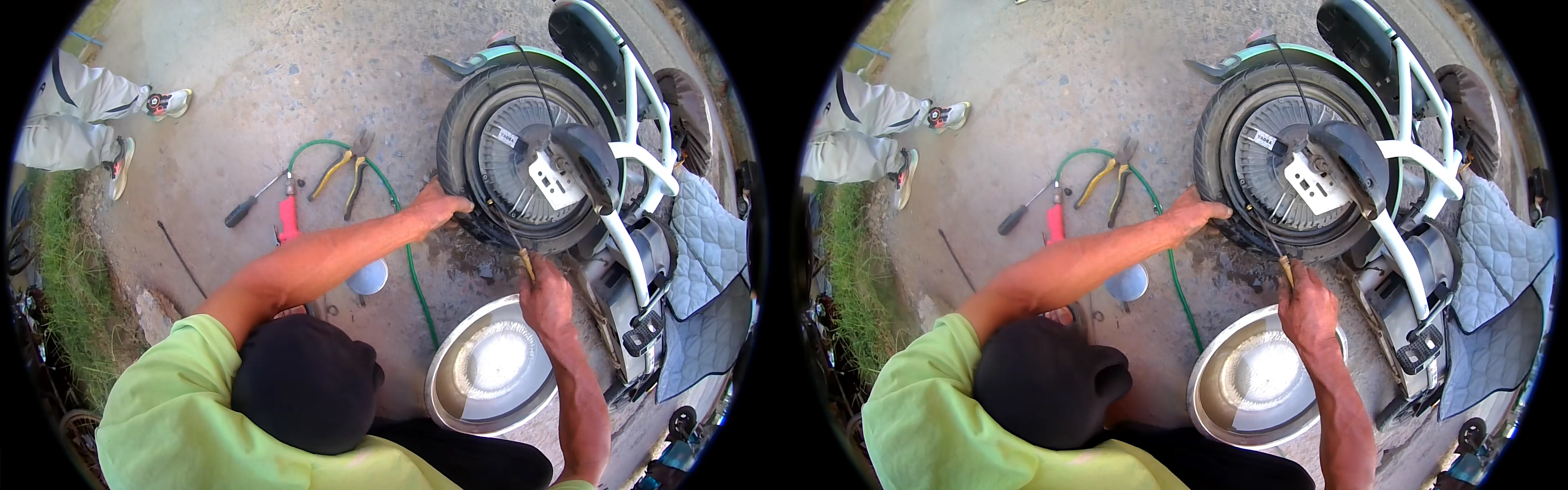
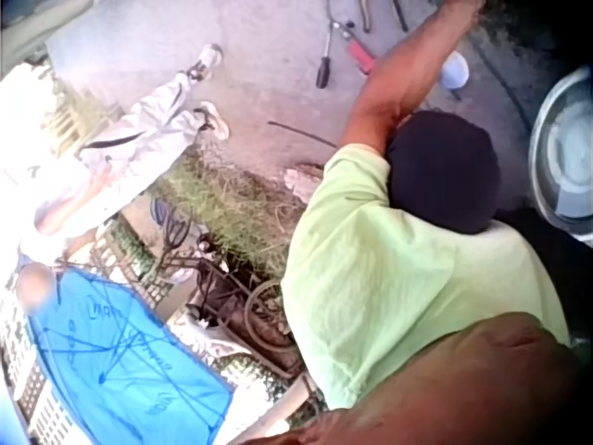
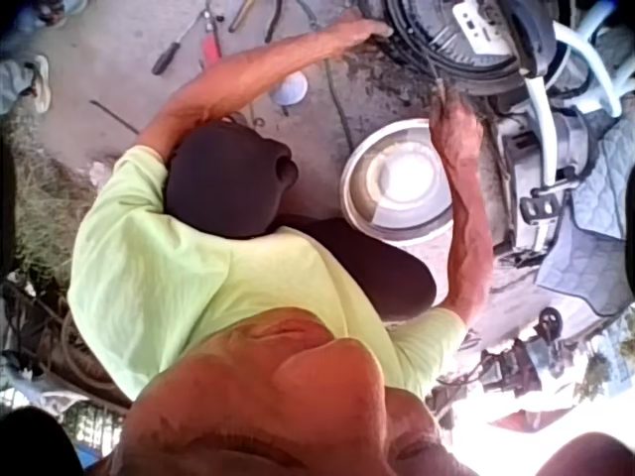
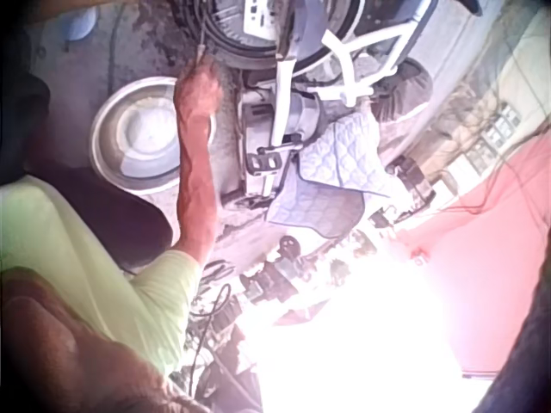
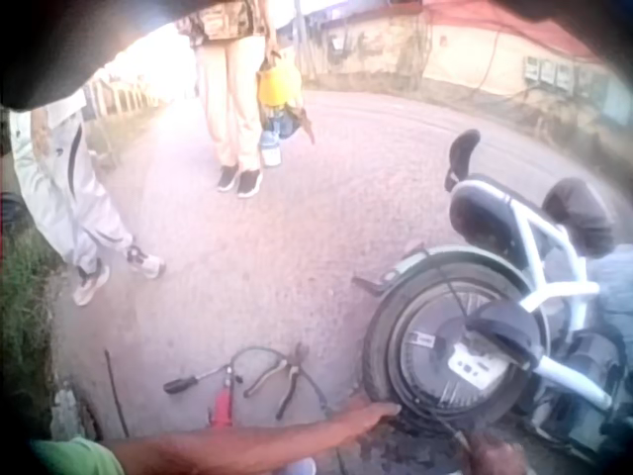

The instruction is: The person works on the rear tire of a scooter, using pliers to manipulate the tire bead and a screwdriver to adjust components. They also use a pneumatic air gun to inflate the tire and check the pressure.

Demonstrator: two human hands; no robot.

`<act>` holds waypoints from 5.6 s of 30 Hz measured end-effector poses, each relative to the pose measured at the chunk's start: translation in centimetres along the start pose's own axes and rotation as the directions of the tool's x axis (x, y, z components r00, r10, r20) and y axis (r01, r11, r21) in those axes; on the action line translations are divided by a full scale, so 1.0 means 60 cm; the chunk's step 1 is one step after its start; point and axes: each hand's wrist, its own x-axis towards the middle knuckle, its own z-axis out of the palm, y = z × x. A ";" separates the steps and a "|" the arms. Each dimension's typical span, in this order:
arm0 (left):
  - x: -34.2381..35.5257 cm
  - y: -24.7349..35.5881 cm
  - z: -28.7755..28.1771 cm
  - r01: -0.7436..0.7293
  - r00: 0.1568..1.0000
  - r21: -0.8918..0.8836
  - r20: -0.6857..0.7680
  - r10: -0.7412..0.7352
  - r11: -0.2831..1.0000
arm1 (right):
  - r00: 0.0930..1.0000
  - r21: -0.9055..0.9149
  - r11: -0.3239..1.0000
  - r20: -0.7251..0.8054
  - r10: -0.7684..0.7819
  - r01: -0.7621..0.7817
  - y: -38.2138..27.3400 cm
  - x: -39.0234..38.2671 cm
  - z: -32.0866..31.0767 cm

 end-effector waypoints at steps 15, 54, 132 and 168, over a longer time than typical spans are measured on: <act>0.001 0.005 -0.014 -0.067 0.997 0.036 0.039 0.065 0.997 | 0.801 0.489 0.639 0.435 0.411 -0.594 -0.076 -0.069 0.016; 0.003 -0.014 -0.006 -0.014 1.000 -0.092 -0.020 0.012 0.996 | 0.666 0.498 0.821 -0.516 0.539 -0.279 -0.155 0.023 0.394; -0.035 -0.029 0.063 -0.081 0.985 -0.036 -0.157 0.074 0.996 | 0.638 0.438 0.814 -0.513 0.574 -0.381 -0.147 0.027 0.404; -0.004 -0.099 0.054 -0.204 0.912 0.149 -0.332 0.243 0.968 | 0.646 0.493 0.800 -0.496 0.580 -0.341 -0.158 0.027 0.397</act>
